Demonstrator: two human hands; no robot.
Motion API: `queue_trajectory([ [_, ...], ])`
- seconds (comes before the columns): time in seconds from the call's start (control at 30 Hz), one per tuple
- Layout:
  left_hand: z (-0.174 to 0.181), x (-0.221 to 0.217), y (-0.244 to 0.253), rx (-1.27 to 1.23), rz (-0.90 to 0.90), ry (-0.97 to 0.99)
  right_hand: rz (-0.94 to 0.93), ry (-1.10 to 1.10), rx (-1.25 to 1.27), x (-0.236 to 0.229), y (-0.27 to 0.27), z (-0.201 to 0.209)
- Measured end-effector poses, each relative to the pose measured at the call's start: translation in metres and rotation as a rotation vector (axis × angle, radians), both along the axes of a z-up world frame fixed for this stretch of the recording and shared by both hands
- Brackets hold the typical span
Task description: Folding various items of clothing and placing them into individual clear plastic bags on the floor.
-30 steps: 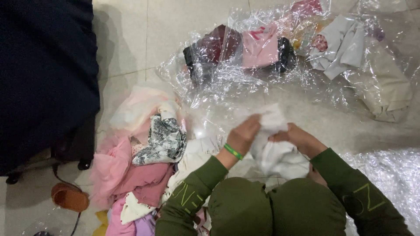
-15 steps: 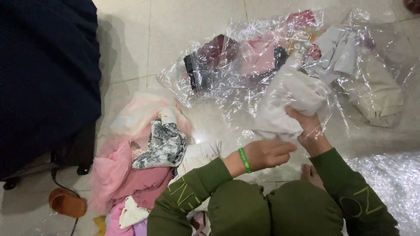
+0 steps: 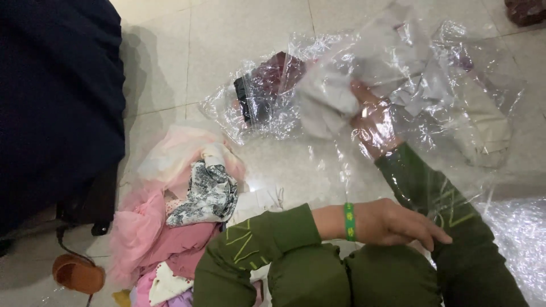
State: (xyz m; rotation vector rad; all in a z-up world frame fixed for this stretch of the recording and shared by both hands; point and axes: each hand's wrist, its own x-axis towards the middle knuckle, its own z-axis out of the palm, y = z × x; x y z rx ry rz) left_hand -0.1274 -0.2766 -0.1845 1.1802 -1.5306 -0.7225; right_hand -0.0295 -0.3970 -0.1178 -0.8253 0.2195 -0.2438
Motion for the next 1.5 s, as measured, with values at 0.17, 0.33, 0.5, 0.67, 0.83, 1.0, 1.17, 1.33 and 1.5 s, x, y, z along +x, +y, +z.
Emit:
queue_trajectory([
  [0.17,0.060,0.007,0.020,-0.217,0.091,-0.199,-0.134,0.115,0.182,0.039,-0.024,-0.057],
  [0.33,0.022,0.097,0.082,-0.191,1.337,-0.396,-0.251,0.212,0.231,0.020,-0.026,-0.054],
  [0.5,-0.112,0.192,0.082,0.054,1.224,0.896,-0.169,0.069,0.156,0.014,-0.010,-0.071],
  [0.67,-0.054,0.102,0.055,0.062,1.081,1.039,-0.123,0.048,0.175,-0.003,-0.002,-0.118],
  [0.83,-0.174,0.107,0.123,0.203,1.085,1.064,0.017,0.028,0.209,-0.101,-0.009,-0.204],
  [1.0,-0.322,0.092,0.192,0.834,1.412,0.965,0.934,0.967,-1.434,-0.217,-0.044,-0.276],
  [1.17,-0.327,0.075,0.192,0.771,1.525,0.998,0.851,0.872,-1.132,-0.233,-0.139,-0.292],
  [1.33,-0.271,0.049,0.179,0.817,1.555,0.865,0.341,0.849,-1.015,-0.177,-0.125,-0.235],
  [1.5,-0.256,0.025,0.185,0.798,1.484,0.763,0.574,0.831,-0.696,-0.141,-0.090,-0.293],
])
